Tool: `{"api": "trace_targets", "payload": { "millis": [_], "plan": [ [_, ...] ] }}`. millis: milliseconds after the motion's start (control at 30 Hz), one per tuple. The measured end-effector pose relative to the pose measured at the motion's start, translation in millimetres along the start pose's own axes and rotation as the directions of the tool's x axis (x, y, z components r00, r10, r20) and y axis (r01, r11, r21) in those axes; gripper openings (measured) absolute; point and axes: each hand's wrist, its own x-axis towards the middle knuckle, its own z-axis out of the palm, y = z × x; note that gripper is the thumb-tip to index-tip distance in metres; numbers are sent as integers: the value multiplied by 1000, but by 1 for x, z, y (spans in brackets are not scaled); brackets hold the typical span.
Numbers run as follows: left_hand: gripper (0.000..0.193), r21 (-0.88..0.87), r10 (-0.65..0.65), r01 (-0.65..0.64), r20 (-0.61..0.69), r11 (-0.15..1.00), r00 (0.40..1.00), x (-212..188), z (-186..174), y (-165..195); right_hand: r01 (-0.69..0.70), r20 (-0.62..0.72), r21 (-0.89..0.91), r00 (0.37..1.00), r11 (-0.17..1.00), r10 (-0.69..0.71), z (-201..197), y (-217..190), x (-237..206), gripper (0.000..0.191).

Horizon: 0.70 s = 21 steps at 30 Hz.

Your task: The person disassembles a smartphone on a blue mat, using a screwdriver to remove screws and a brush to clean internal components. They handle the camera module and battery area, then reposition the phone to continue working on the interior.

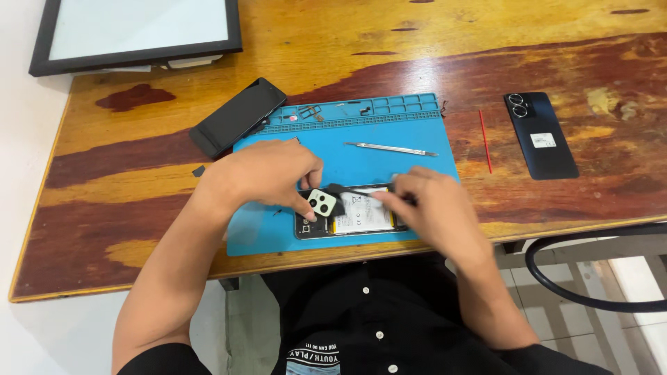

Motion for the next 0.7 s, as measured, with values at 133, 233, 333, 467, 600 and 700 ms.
{"api": "trace_targets", "payload": {
  "millis": [133,233,333,467,600,700],
  "plan": [
    [44,-33,-15,14,-13,999,1000,-1,-2,-1,-96,61,-48,993,994,99,-30,26,-5,36],
    [46,-39,66,-68,-63,997,996,-3,-3,1,-238,100,-97,964,966,248,-44,36,-12,38],
    [45,-54,164,-171,-123,984,979,0,4,7,-290,90,-59,951,955,294,-45,40,-17,39],
    [33,-27,136,-141,-141,990,981,-6,18,12,-276,58,8,960,961,275,-40,43,-20,37],
    [32,-49,153,-180,-340,982,928,-35,36,8,-244,35,8,969,970,244,-34,47,-21,38],
    [29,-110,101,-172,-470,979,877,-57,51,12,-211,33,-3,977,977,211,-33,47,-22,38]
  ]
}}
